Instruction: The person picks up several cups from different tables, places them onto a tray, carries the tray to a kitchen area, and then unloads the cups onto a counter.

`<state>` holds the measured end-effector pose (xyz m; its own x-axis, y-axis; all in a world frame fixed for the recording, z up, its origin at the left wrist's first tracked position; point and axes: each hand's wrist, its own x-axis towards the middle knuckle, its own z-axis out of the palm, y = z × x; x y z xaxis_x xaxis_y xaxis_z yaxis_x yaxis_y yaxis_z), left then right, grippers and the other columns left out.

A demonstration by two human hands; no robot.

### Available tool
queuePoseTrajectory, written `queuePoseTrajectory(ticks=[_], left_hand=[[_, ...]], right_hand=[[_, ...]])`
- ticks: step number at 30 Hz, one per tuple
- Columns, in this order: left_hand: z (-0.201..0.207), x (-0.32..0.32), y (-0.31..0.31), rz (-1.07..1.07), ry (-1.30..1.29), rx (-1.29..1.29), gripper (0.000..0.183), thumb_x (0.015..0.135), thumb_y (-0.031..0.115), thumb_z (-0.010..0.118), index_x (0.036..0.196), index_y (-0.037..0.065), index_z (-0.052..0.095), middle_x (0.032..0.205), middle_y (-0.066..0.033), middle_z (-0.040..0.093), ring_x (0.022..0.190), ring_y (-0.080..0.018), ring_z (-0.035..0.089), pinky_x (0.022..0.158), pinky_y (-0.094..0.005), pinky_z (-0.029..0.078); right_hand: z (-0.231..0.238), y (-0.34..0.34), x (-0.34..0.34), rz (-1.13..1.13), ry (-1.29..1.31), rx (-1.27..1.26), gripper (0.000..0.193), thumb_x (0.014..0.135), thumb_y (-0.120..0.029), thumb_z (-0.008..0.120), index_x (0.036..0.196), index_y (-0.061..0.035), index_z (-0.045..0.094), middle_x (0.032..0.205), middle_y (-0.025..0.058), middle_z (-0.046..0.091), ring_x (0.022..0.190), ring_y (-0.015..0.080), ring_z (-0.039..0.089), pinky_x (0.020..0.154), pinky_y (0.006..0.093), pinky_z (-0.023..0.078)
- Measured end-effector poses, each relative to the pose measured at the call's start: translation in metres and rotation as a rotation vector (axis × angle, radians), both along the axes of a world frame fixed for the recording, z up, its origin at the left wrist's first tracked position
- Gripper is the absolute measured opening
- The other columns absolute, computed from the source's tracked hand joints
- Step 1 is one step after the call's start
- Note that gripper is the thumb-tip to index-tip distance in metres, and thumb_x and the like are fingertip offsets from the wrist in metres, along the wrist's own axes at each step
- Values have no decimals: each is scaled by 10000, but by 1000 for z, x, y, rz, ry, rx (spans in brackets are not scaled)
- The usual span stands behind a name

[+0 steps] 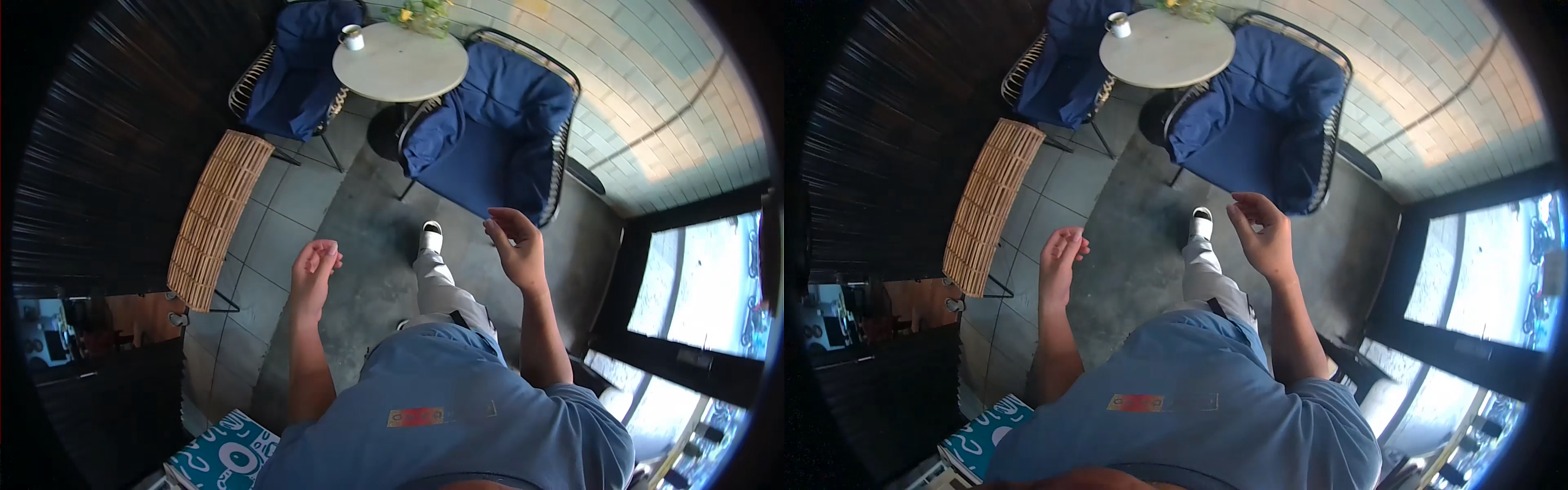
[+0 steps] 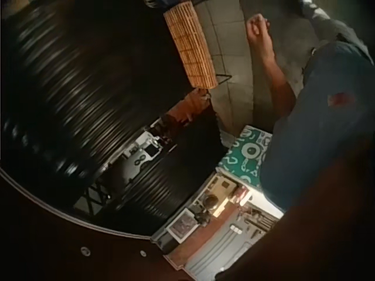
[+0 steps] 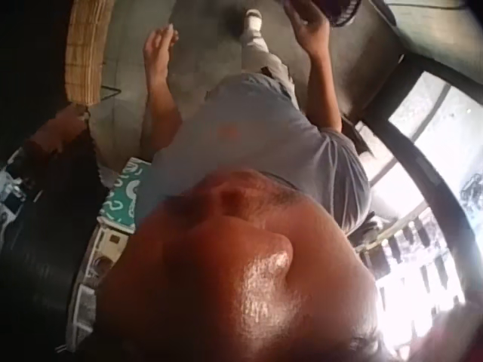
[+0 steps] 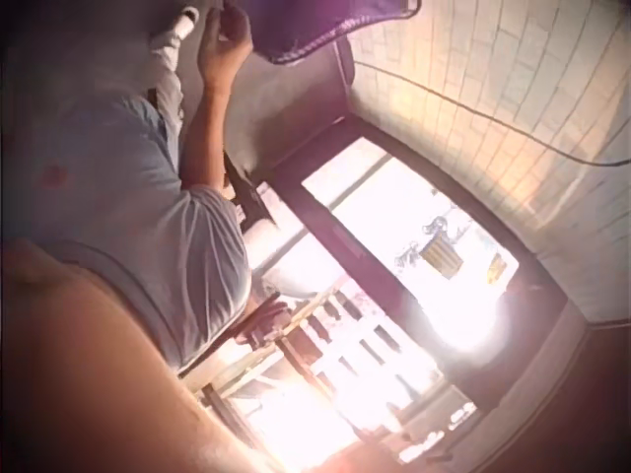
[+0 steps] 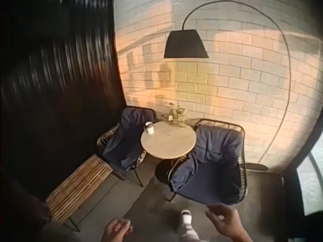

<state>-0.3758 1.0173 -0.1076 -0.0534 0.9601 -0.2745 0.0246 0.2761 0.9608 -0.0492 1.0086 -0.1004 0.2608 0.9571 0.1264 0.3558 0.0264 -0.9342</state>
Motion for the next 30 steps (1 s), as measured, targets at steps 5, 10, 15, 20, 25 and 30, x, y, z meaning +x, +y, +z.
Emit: queuePoseTrajectory(ticks=[5, 10, 15, 20, 25, 30], left_hand=[[-2, 6, 84, 75, 50, -37, 225, 916, 276, 605, 995, 66, 598, 878, -12, 603, 804, -96, 560, 720, -240, 396], [14, 11, 181, 113, 128, -43, 243, 923, 287, 592, 1022, 65, 591, 887, -11, 602, 806, -101, 561, 735, -260, 400], [15, 10, 283, 67, 149, -35, 252, 930, 276, 581, 1061, 61, 586, 926, -19, 615, 823, -107, 574, 740, -264, 403], [-14, -8, 398, -12, 117, -66, 258, 929, 266, 584, 1073, 53, 589, 964, -32, 628, 842, -109, 582, 737, -259, 407], [-64, -40, 541, -206, 105, -65, 256, 917, 284, 604, 1068, 77, 601, 958, -27, 640, 845, -99, 583, 721, -243, 414], [-113, -57, 681, -292, 191, -163, 283, 909, 293, 616, 1071, 61, 598, 946, -36, 648, 819, -102, 591, 701, -246, 435]], right_hand=[[-28, 139, 5, 87, 90, -10, 245, 853, -150, 673, 1026, 22, 645, 869, 100, 694, 804, 127, 657, 735, 262, 498], [-43, 292, 4, 166, 121, -35, 256, 848, -163, 672, 1027, 18, 643, 865, 107, 693, 806, 136, 662, 741, 268, 512], [-52, 417, -3, 202, -32, -69, 310, 836, -209, 673, 1053, 10, 639, 878, 132, 696, 803, 183, 676, 736, 296, 522], [-84, 522, -25, 225, -129, -192, 405, 816, -272, 678, 1117, -9, 612, 901, 146, 700, 831, 257, 684, 757, 339, 525], [-143, 617, -63, 181, -190, -236, 455, 794, -312, 685, 1144, -32, 602, 941, 137, 700, 878, 284, 671, 812, 360, 508], [-191, 708, -110, 143, -240, -314, 526, 748, -314, 726, 1171, -38, 578, 1029, 145, 668, 917, 285, 654, 835, 371, 506]])
